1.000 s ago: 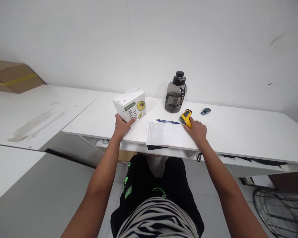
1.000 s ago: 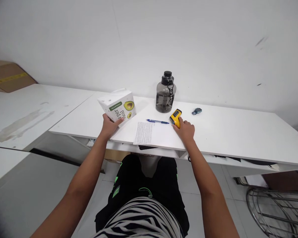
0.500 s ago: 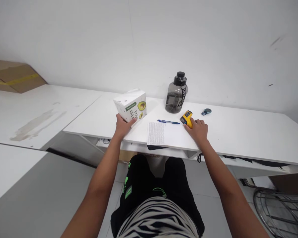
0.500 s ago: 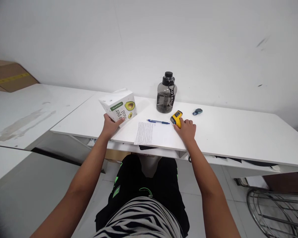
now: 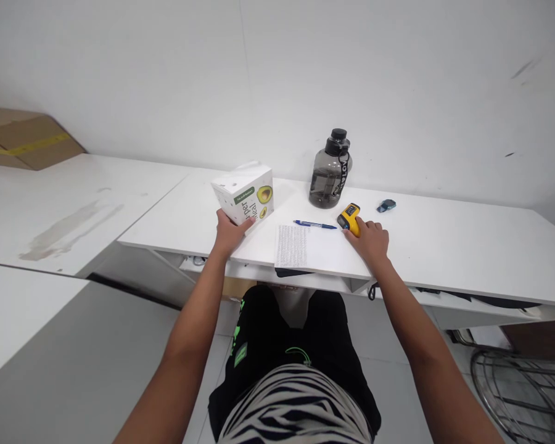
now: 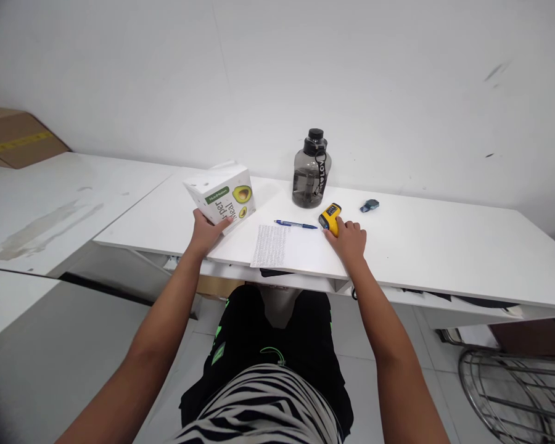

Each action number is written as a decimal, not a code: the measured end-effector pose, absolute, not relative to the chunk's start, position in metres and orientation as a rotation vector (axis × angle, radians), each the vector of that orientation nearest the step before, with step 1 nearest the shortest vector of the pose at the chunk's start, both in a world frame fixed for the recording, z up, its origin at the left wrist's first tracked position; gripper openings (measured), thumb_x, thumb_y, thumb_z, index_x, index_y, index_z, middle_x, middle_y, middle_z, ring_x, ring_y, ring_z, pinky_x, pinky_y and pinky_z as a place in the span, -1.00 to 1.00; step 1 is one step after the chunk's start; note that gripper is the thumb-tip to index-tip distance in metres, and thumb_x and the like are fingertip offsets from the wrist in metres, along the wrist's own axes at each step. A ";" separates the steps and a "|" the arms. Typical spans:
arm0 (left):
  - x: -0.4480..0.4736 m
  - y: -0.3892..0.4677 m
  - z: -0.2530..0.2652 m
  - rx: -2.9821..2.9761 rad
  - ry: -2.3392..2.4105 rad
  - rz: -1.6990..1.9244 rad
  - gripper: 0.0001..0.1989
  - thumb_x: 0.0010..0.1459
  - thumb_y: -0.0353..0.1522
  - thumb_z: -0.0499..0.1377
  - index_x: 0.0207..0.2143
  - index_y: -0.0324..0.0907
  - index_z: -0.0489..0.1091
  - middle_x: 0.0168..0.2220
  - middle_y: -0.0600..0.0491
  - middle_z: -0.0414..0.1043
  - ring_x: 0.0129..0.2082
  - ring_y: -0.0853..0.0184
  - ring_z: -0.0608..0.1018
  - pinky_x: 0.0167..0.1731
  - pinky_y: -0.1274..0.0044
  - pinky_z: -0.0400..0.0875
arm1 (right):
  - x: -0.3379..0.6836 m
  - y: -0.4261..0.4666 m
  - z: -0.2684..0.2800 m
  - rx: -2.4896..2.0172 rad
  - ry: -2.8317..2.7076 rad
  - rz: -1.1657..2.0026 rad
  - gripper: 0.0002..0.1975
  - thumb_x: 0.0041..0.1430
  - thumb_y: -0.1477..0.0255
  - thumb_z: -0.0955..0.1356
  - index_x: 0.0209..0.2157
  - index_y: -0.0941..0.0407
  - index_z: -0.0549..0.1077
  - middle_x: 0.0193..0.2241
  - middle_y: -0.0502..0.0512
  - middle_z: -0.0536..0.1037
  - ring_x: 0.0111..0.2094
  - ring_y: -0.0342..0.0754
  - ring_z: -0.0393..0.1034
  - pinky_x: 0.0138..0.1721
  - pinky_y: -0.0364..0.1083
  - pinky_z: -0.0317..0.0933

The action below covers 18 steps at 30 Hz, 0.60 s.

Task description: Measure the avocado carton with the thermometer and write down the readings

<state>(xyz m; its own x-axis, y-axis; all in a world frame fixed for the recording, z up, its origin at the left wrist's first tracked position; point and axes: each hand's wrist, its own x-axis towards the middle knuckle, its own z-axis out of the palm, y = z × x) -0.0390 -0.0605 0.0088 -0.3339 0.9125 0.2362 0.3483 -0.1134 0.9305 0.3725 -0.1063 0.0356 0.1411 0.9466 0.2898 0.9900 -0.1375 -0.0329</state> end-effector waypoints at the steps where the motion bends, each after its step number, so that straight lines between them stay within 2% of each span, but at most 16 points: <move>1: -0.038 -0.062 0.011 1.368 1.654 1.449 -0.25 -0.10 -0.11 0.50 0.00 -0.03 0.14 0.16 -0.17 0.42 0.17 0.06 0.53 0.09 0.20 0.53 | 0.373 -0.106 0.035 -2.199 -1.908 -0.295 -0.37 0.38 0.05 0.26 0.29 0.16 0.37 0.02 0.36 0.57 0.05 0.25 0.32 -0.07 0.07 0.14; 18: -0.034 -0.064 0.017 1.305 1.639 1.454 -0.28 -0.12 -0.19 0.52 -0.06 -0.02 0.12 0.14 -0.12 0.42 0.18 0.06 0.51 0.13 0.17 0.49 | 0.374 -0.105 0.033 -2.189 -1.891 -0.267 -0.35 0.37 0.04 0.26 0.30 0.16 0.36 0.01 0.37 0.58 0.04 0.26 0.35 -0.08 0.08 0.13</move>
<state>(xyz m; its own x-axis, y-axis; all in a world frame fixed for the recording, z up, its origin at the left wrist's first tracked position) -0.0339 -0.0643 0.0173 -0.3512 0.9197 0.1758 0.2839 -0.0743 0.9560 0.3741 -0.1047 0.0331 0.1476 0.9460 0.2887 0.9889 -0.1365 -0.0582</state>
